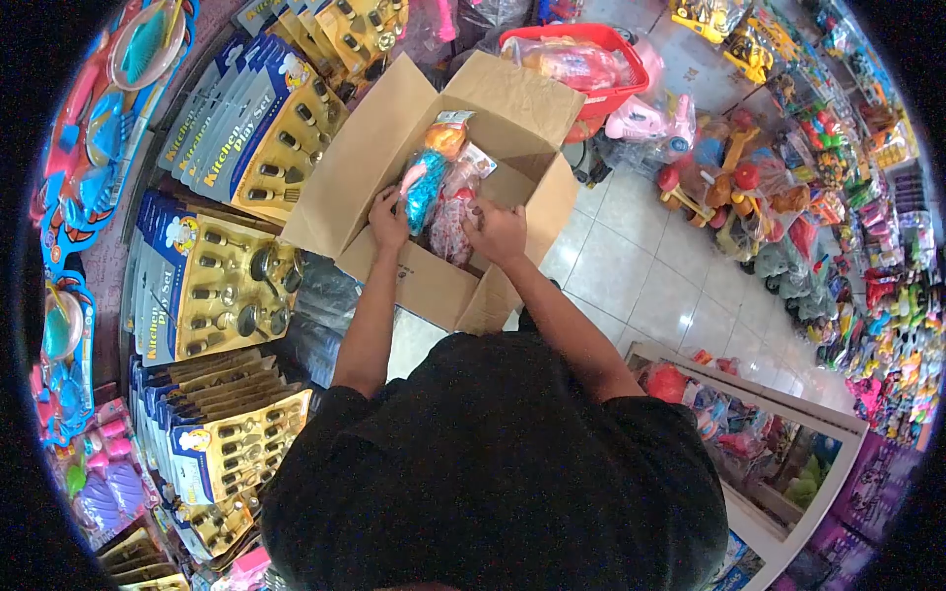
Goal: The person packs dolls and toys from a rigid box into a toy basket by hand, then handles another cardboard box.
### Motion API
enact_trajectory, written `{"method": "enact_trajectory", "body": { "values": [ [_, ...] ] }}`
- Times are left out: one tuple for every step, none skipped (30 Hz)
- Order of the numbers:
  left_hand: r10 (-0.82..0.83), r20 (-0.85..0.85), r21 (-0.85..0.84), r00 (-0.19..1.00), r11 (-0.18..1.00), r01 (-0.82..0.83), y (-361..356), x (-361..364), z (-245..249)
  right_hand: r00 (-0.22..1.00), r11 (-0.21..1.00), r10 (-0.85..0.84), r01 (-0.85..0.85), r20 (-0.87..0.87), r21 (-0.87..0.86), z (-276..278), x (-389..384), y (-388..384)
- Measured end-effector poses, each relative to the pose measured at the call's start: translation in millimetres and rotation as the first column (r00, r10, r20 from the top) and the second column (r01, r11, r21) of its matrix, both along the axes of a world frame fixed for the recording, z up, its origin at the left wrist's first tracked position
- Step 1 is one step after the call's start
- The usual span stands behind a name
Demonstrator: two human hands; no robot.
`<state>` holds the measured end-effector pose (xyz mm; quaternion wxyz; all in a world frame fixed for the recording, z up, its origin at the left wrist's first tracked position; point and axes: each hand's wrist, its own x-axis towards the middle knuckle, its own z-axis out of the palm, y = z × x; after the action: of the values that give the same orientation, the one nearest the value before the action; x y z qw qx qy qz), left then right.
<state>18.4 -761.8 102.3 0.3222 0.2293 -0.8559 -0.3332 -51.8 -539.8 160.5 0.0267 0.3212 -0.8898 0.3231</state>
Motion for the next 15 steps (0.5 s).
{"method": "enact_trajectory", "body": {
  "values": [
    [-0.036,-0.020,0.063,0.999,0.997,0.037,0.2,0.8,2.0,1.000,1.000,0.002,-0.002,-0.011,0.002,-0.4,-0.3,-0.5],
    [-0.071,-0.041,0.124,0.997,0.989,0.076,-0.1,2.7,3.9,1.000,1.000,0.002,-0.002,-0.020,0.003,-1.2,0.0,-1.1],
    [-0.106,-0.062,0.183,0.992,0.976,0.116,0.1,5.0,9.6,1.000,1.000,0.005,-0.005,-0.014,0.020,-1.9,-0.3,-1.5],
    [-0.122,-0.102,0.225,0.987,0.964,0.142,1.4,6.1,18.8,1.000,0.999,0.007,-0.006,-0.008,0.037,-2.3,-1.4,-1.9],
    [-0.136,-0.144,0.265,0.980,0.949,0.171,3.4,5.7,28.3,1.000,0.999,0.008,-0.008,-0.003,0.054,-2.6,-2.4,-2.0],
    [-0.150,-0.187,0.302,0.971,0.932,0.202,3.9,4.5,32.2,1.000,1.000,0.005,-0.004,-0.024,0.027,-2.0,-2.6,-2.4],
    [-0.154,-0.215,0.363,0.964,0.904,0.226,2.7,2.9,30.1,0.999,1.000,0.000,0.000,-0.043,0.000,-1.6,-2.4,-2.3],
    [-0.156,-0.245,0.421,0.957,0.872,0.250,0.6,-0.6,29.1,0.998,1.000,-0.004,0.002,-0.065,-0.027,-0.8,-3.2,-2.5],
    [-0.155,-0.274,0.476,0.949,0.835,0.274,-0.1,-3.4,32.1,0.999,0.999,-0.026,0.024,-0.039,-0.032,2.8,-3.4,-2.8],
    [-0.161,-0.285,0.531,0.945,0.794,0.296,-1.0,-5.0,34.8,0.999,0.998,-0.047,0.046,-0.011,-0.038,6.2,-2.9,-2.8],
    [-0.166,-0.295,0.584,0.941,0.748,0.315,-2.4,-6.0,37.4,0.998,0.997,-0.067,0.068,0.018,-0.042,9.4,-2.4,-2.8],
    [-0.169,-0.306,0.634,0.937,0.698,0.333,-2.3,-5.8,45.0,0.994,0.997,-0.062,0.065,0.087,-0.033,14.7,-2.7,-2.6],
    [-0.192,-0.318,0.652,0.928,0.667,0.362,-2.0,-4.6,54.1,0.986,0.998,-0.059,0.063,0.155,-0.023,20.6,-4.0,-2.2],
    [-0.216,-0.332,0.668,0.918,0.633,0.391,-1.9,-3.7,63.7,0.973,0.998,-0.057,0.062,0.223,-0.015,23.5,-5.9,-1.9],
    [-0.241,-0.348,0.682,0.906,0.598,0.421,-2.5,-4.1,67.3,0.973,0.999,-0.040,0.046,0.226,-0.023,22.0,-8.6,-2.1]
  ]
}}
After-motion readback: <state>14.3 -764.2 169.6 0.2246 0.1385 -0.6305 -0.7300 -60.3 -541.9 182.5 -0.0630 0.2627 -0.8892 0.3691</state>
